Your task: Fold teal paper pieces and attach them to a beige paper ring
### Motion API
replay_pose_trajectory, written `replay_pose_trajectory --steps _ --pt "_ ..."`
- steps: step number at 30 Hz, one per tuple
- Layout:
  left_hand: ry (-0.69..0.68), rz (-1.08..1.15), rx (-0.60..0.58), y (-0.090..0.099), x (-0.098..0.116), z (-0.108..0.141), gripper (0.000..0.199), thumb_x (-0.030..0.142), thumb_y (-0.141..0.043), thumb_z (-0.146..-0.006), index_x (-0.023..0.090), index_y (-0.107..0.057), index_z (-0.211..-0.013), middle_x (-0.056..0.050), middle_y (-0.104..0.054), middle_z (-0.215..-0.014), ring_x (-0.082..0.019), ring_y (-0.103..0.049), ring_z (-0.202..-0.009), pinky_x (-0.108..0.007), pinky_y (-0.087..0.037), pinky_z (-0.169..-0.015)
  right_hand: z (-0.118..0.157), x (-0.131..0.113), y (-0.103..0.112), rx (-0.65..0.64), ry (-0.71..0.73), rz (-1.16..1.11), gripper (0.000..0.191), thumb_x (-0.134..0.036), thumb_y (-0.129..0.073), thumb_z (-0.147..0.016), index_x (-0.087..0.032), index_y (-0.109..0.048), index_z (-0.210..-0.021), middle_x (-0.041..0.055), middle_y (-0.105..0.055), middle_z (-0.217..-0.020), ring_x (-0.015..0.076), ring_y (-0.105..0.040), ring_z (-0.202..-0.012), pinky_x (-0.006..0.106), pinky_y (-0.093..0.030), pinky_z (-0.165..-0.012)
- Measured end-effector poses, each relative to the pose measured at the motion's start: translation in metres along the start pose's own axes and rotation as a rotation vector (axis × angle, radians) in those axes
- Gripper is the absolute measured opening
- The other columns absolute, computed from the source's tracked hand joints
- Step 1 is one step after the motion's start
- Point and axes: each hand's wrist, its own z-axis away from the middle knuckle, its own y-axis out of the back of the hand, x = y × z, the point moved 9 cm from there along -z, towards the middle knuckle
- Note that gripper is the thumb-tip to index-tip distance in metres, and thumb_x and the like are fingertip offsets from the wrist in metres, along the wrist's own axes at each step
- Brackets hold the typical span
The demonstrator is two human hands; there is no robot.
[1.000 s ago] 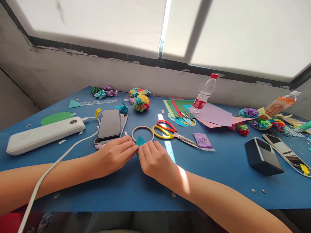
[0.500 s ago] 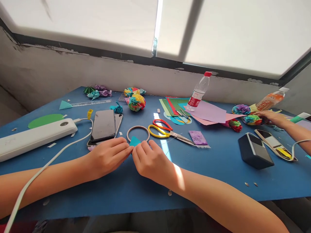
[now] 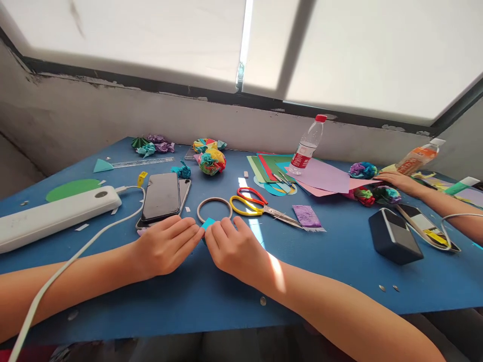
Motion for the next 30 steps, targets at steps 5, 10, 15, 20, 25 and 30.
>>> replay_pose_trajectory --steps 5,10,15,20,25,30 --pt "0.138 0.109 -0.051 -0.003 -0.013 0.001 0.017 0.008 -0.045 -0.088 0.009 -0.061 -0.081 -0.007 -0.066 -0.070 -0.019 -0.061 -0.068 -0.031 -0.046 -0.060 -0.001 0.006 0.003 0.017 -0.006 -0.046 0.012 -0.008 -0.046 -0.089 -0.010 -0.058 -0.087 0.0020 -0.057 -0.067 0.0135 -0.050 -0.061 0.030 -0.035 -0.059" --pt "0.886 0.582 -0.289 -0.028 -0.066 0.029 0.027 0.031 -0.043 -0.092 0.014 -0.063 -0.085 -0.003 -0.065 -0.074 -0.015 -0.056 -0.064 -0.026 -0.043 -0.059 0.001 0.005 0.007 0.058 0.040 -0.047 0.011 -0.006 -0.047 -0.089 -0.008 -0.058 -0.089 0.0027 -0.059 -0.069 0.0134 -0.052 -0.063 0.030 -0.037 -0.061" --pt "1.326 1.303 -0.639 -0.068 -0.049 0.059 0.040 0.047 -0.049 -0.084 0.016 -0.061 -0.063 0.000 -0.060 -0.059 -0.013 -0.052 -0.059 -0.023 -0.039 -0.055 0.003 0.002 0.012 0.095 0.081 -0.053 0.010 -0.008 -0.050 -0.087 -0.008 -0.059 -0.091 0.0033 -0.061 -0.072 0.0144 -0.054 -0.066 0.030 -0.039 -0.061" --pt "1.527 1.534 -0.603 -0.073 -0.043 0.064 0.025 0.039 -0.067 -0.069 0.015 -0.061 -0.070 0.003 -0.055 -0.059 -0.011 -0.047 -0.059 -0.020 -0.034 -0.054 0.004 0.001 0.017 0.160 0.131 -0.080 0.010 -0.010 -0.054 -0.086 -0.008 -0.061 -0.092 0.0051 -0.064 -0.075 0.0152 -0.056 -0.068 0.030 -0.039 -0.058" --pt "1.432 1.623 -0.627 -0.071 -0.038 0.058 0.024 0.036 -0.069 -0.066 0.015 -0.063 -0.077 0.001 -0.055 -0.071 -0.013 -0.048 -0.070 -0.023 -0.038 -0.064 0.005 0.000 0.021 0.196 0.207 -0.103 0.010 -0.012 -0.058 -0.083 -0.009 -0.063 -0.092 0.0039 -0.064 -0.076 0.0134 -0.055 -0.065 0.028 -0.036 -0.053" --pt "1.307 1.472 -0.590 -0.067 -0.043 0.055 0.029 0.041 -0.060 -0.075 0.015 -0.056 -0.063 0.002 -0.049 -0.062 -0.013 -0.046 -0.064 -0.022 -0.037 -0.058 0.005 0.004 0.021 0.218 0.213 -0.072 0.013 -0.015 -0.057 -0.084 -0.009 -0.062 -0.095 0.0029 -0.065 -0.076 0.0113 -0.051 -0.058 0.028 -0.032 -0.050"
